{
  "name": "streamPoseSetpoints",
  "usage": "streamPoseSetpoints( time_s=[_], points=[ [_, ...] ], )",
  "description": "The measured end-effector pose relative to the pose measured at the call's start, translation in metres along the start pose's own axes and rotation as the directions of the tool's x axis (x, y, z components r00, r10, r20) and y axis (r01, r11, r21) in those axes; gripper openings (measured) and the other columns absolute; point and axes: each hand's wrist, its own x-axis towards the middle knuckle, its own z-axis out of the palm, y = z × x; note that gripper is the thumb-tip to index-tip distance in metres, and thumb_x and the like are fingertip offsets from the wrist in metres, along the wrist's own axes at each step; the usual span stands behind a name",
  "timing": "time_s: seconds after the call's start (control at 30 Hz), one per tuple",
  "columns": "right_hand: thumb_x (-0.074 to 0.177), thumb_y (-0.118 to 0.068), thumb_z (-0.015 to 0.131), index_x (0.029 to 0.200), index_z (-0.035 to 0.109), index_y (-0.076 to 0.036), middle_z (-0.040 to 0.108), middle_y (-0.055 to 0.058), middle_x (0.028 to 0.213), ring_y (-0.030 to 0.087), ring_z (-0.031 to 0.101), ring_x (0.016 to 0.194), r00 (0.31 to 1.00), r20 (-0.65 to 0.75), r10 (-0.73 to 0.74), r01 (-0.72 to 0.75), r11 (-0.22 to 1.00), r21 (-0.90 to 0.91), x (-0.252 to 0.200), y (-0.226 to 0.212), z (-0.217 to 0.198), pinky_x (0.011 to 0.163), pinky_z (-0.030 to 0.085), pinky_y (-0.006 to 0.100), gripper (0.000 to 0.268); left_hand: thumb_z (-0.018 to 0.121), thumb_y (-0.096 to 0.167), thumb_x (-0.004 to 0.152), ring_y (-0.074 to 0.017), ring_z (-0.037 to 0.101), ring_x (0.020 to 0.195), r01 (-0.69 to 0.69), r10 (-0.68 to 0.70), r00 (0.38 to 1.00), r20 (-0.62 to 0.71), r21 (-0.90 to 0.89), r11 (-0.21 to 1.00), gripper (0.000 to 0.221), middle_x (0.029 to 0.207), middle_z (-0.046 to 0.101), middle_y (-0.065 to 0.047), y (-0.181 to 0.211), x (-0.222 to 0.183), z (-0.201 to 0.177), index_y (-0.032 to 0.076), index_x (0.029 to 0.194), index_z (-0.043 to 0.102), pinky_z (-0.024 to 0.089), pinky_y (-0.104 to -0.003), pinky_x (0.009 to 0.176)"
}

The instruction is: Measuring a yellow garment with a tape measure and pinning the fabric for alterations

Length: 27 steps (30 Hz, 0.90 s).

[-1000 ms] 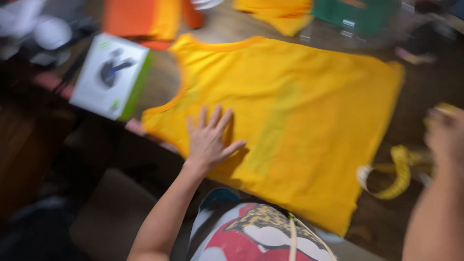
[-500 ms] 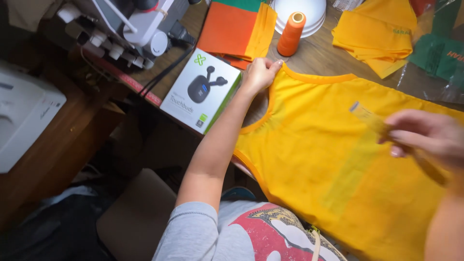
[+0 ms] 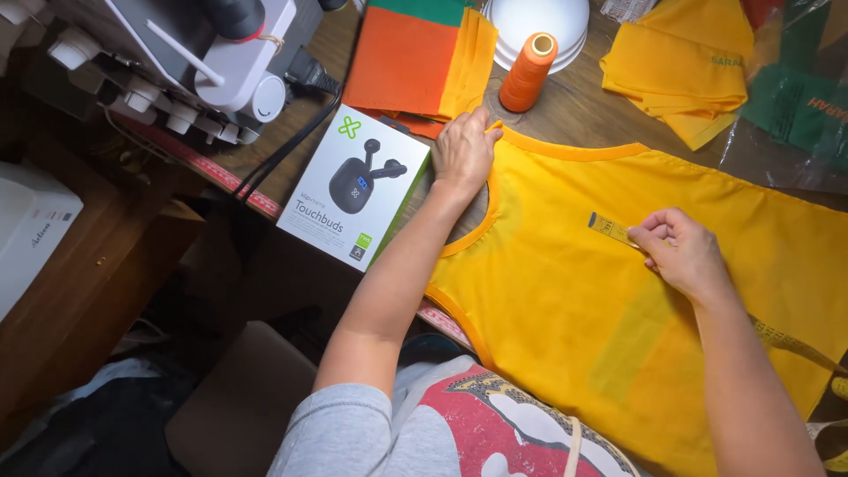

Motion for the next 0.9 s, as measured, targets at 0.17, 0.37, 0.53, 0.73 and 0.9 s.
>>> streamPoseSetpoints(
  time_s=[0.17,0.37,0.53,0.73,0.9],
  points=[
    [0.090,-0.027,0.083,0.093,0.080,-0.011,0.074,0.006,0.079,0.021,0.064,0.074,0.987,0.152,0.056,-0.015,0.965,-0.261,0.010,-0.017,-0.013,0.071,0.045,0.035,0.017,0.068,0.037,0.094,-0.0394,0.066,0.085,0.185,-0.181,0.982,0.060,-0.075,0.980,0.036,0.086,0.069,-0.011,0.017,-0.001,-0.019,0.014,0.077,0.047,0.047,-0.054,0.072],
    [0.102,-0.005,0.061,0.095,0.057,-0.007,0.073,0.015,0.080,0.011,0.057,0.059,0.907,0.258,-0.334,0.221,0.897,0.383,0.038,-0.080,0.027,0.057,0.041,0.022,0.008,0.066,0.029,0.096,-0.0390,0.070,0.100,0.325,-0.285,0.935,0.212,-0.189,0.926,0.020,0.098,0.077,-0.014,0.008,0.013,-0.030,0.014,0.085,0.068,0.051,-0.050,0.088],
    [0.092,0.011,0.051,0.115,0.072,-0.002,0.071,0.008,0.101,0.003,0.054,0.047,0.801,0.078,-0.593,0.437,0.670,0.601,0.095,-0.093,0.105,0.043,0.044,0.017,0.034,0.066,0.016,0.089,-0.0416,0.067,0.121,0.286,-0.241,0.953,0.185,-0.277,0.917,0.024,0.113,0.073,-0.022,-0.025,0.023,-0.004,0.017,0.113,0.062,0.053,-0.054,0.103],
    [0.093,0.005,0.056,0.110,0.077,-0.006,0.060,0.002,0.063,0.004,0.052,0.044,0.883,-0.044,-0.468,0.398,0.694,0.601,0.121,-0.092,0.141,0.040,0.038,0.017,0.030,0.061,0.005,0.092,-0.0389,0.073,0.110,0.269,-0.230,0.962,0.144,-0.388,0.882,0.024,0.097,0.079,-0.018,0.005,-0.006,-0.036,0.008,0.115,0.058,0.057,-0.054,0.096],
    [0.091,0.002,0.064,0.109,0.080,-0.009,0.064,0.004,0.067,0.004,0.056,0.048,0.898,-0.035,-0.439,0.366,0.700,0.613,0.109,-0.094,0.139,0.044,0.044,0.017,0.026,0.062,0.007,0.092,-0.0388,0.073,0.111,0.261,-0.225,0.964,0.139,-0.362,0.895,0.020,0.097,0.079,-0.019,-0.001,-0.001,-0.030,0.009,0.112,0.064,0.057,-0.054,0.096]
  ],
)
